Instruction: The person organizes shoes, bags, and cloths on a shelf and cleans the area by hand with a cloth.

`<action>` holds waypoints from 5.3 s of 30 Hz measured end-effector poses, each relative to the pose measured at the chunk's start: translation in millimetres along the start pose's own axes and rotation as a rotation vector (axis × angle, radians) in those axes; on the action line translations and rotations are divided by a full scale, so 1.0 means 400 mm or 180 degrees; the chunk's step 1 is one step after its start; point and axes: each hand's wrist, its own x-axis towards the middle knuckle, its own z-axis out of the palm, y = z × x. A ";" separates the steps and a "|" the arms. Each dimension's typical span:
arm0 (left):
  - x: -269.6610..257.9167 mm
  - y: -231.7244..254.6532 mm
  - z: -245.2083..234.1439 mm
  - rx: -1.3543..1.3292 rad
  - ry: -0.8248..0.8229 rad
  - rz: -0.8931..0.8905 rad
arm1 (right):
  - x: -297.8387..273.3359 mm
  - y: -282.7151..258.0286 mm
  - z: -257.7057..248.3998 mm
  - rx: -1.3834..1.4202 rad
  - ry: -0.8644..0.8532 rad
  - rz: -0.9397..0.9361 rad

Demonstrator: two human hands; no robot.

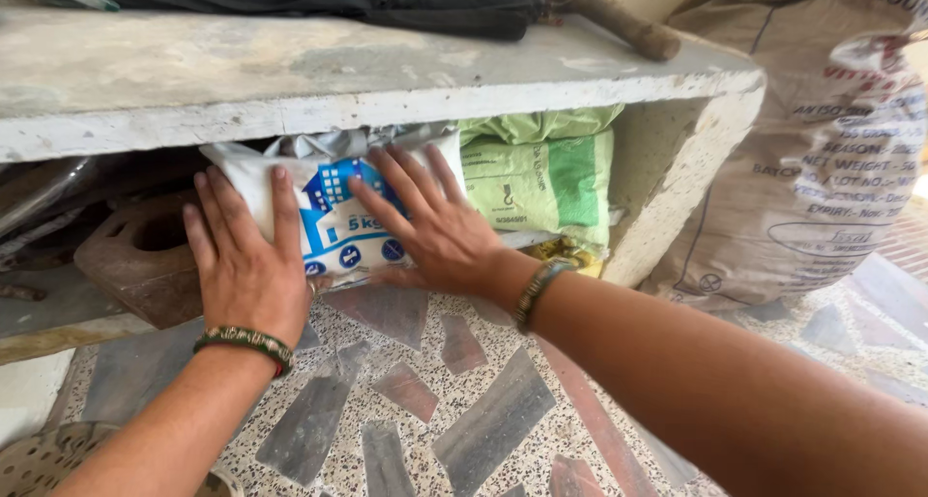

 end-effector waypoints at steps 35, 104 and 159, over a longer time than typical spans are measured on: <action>0.148 0.099 -0.050 -0.0787 -0.0764 0.0231 | 0.034 0.044 0.066 0.0120 0.0456 0.0760; 0.189 0.084 -0.007 -0.0573 -0.1200 0.0838 | 0.105 0.057 0.132 -0.0040 0.0705 0.0879; 0.157 0.042 0.013 -0.0690 -0.0827 0.0490 | 0.134 0.011 0.039 0.0129 0.0582 0.0014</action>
